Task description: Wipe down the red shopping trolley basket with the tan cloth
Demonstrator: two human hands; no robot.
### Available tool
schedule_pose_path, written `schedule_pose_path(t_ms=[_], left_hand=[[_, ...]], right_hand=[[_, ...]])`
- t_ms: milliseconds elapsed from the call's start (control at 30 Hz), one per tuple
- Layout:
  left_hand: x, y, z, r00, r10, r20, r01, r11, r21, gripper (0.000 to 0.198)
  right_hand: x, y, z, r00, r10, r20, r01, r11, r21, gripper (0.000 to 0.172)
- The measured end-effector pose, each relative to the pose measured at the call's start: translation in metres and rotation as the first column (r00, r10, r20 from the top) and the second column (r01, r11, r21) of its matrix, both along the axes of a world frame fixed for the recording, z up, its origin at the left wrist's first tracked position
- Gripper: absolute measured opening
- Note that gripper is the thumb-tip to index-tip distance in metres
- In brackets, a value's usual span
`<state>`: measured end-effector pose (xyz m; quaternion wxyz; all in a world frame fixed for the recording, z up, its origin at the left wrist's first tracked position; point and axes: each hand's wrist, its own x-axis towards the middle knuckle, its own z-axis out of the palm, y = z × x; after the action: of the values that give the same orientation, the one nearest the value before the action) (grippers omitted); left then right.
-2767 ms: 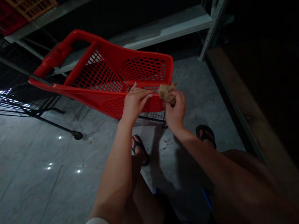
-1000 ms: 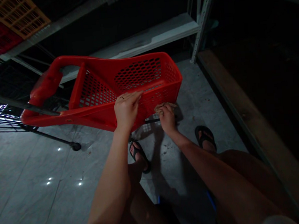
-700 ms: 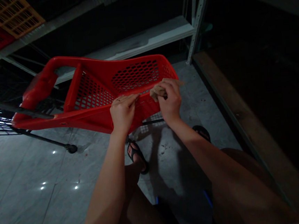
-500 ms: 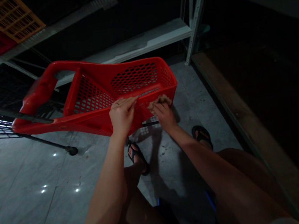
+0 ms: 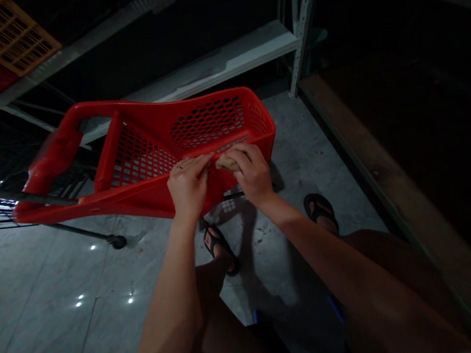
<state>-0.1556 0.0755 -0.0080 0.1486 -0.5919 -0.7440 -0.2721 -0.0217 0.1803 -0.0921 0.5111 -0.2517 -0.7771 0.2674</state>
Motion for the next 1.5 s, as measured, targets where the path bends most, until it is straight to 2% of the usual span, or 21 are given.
schedule_pose_path(t_ms=[33, 100, 267, 333, 400, 600, 667, 733, 800, 867, 967, 1067, 1200, 1267, 1400, 1500], left_hand=[[0.000, 0.000, 0.000, 1.000, 0.000, 0.000, 0.000, 1.000, 0.004, 0.031], [-0.001, -0.001, -0.001, 1.000, -0.007, -0.006, 0.007, 1.000, 0.015, 0.029], [-0.003, 0.001, -0.003, 1.000, -0.020, -0.023, 0.021, 0.999, 0.027, 0.028], [-0.004, 0.003, -0.004, 1.000, -0.007, -0.025, 0.007, 1.000, 0.016, 0.028], [-0.005, 0.005, -0.004, 1.000, 0.005, -0.023, -0.005, 1.000, 0.007, 0.028], [-0.005, 0.006, -0.006, 1.000, 0.004, -0.016, -0.004, 0.999, 0.036, 0.027], [-0.006, 0.005, -0.006, 1.000, -0.001, -0.015, 0.001, 1.000, 0.031, 0.027], [-0.006, 0.004, -0.006, 1.000, -0.008, -0.016, 0.009, 1.000, 0.020, 0.028], [-0.007, 0.003, -0.006, 1.000, -0.017, -0.020, 0.017, 1.000, 0.009, 0.029], [-0.007, 0.004, -0.006, 0.999, -0.021, -0.028, 0.021, 1.000, 0.003, 0.030], [-0.006, 0.005, -0.008, 0.999, -0.021, -0.036, 0.022, 1.000, 0.022, 0.029], [-0.002, 0.007, -0.010, 0.999, 0.007, -0.032, -0.006, 0.999, 0.051, 0.028], [0.004, 0.009, -0.012, 0.998, 0.057, -0.027, -0.056, 0.997, 0.057, 0.027], [0.005, 0.010, -0.012, 0.997, 0.077, -0.025, -0.075, 0.995, 0.058, 0.027], [0.005, 0.013, -0.011, 0.995, 0.095, -0.016, -0.094, 0.994, 0.051, 0.026], [0.005, 0.015, -0.012, 0.996, 0.089, -0.001, -0.089, 0.995, 0.046, 0.025]], right_hand=[[-0.001, 0.001, 0.003, 1.000, -0.004, -0.002, 0.004, 1.000, 0.000, 0.039], [0.001, 0.003, -0.005, 0.999, 0.016, 0.048, -0.015, 1.000, -0.023, 0.037], [0.013, -0.002, -0.057, 0.954, 0.121, 0.275, -0.104, 0.992, -0.076, 0.029], [0.017, -0.004, -0.064, 0.930, 0.127, 0.344, -0.106, 0.991, -0.081, 0.029], [0.018, -0.003, -0.057, 0.927, 0.121, 0.354, -0.106, 0.992, -0.061, 0.032], [0.015, 0.004, 0.002, 0.985, 0.104, 0.135, -0.118, 0.988, 0.098, 0.038], [0.017, 0.008, 0.008, 0.981, 0.094, 0.172, -0.112, 0.989, 0.100, 0.036], [0.022, 0.016, 0.002, 0.965, 0.086, 0.248, -0.112, 0.989, 0.093, 0.030], [0.031, 0.028, -0.010, 0.960, 0.028, 0.278, -0.050, 0.996, 0.072, 0.025], [0.042, 0.046, -0.021, 0.968, -0.120, 0.219, 0.121, 0.993, 0.011, 0.027], [0.051, 0.070, -0.028, 0.930, -0.354, 0.098, 0.365, 0.919, -0.147, 0.031], [0.046, 0.077, -0.026, 0.893, -0.448, 0.040, 0.443, 0.860, -0.251, 0.032], [0.027, 0.054, -0.025, 0.844, -0.536, -0.019, 0.503, 0.803, -0.320, 0.026], [0.017, 0.036, -0.025, 0.856, -0.516, -0.029, 0.480, 0.815, -0.323, 0.026], [-0.007, -0.001, -0.022, 0.958, -0.287, 0.015, 0.279, 0.918, -0.280, 0.027], [-0.026, -0.027, -0.021, 0.987, -0.134, 0.090, 0.154, 0.946, -0.284, 0.028]])
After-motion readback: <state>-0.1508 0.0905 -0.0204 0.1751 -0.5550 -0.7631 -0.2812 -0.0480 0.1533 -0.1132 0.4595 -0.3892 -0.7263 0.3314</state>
